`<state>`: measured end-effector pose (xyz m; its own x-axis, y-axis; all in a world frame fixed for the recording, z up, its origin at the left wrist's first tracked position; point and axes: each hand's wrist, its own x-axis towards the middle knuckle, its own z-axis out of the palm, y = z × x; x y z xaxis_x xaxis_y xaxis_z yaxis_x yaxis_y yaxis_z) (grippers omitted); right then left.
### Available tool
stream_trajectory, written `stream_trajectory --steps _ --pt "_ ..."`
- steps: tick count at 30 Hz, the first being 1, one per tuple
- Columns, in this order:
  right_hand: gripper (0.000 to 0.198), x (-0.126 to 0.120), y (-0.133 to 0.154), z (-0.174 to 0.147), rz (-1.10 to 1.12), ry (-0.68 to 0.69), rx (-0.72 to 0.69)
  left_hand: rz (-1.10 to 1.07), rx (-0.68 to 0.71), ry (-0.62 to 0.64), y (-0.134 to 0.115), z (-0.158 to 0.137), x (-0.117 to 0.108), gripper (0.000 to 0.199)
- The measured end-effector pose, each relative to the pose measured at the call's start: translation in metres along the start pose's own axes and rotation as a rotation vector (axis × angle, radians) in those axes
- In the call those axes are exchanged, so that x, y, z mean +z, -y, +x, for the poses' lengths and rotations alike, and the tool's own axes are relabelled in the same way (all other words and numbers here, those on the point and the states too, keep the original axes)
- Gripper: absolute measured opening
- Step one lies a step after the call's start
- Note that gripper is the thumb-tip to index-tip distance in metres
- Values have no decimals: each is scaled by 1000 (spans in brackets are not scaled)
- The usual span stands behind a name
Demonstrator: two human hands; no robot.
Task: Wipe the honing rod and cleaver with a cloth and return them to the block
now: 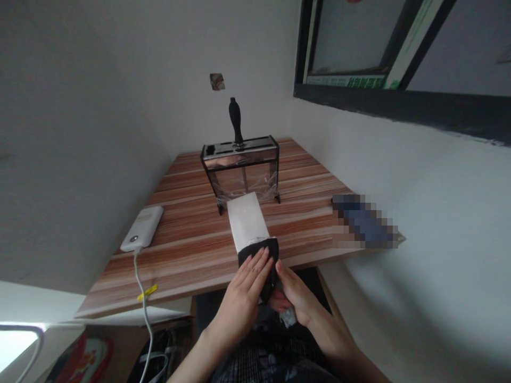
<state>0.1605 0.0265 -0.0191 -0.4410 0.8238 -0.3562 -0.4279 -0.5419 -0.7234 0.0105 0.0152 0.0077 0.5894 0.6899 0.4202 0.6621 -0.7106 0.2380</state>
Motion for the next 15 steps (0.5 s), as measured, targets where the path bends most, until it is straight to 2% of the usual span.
stream_trajectory --steps 8,15 --pt "54 3 5 -6 7 163 38 -19 -177 -53 18 15 -14 83" --pt "55 7 12 -12 -97 184 38 73 -234 -155 53 48 -23 76"
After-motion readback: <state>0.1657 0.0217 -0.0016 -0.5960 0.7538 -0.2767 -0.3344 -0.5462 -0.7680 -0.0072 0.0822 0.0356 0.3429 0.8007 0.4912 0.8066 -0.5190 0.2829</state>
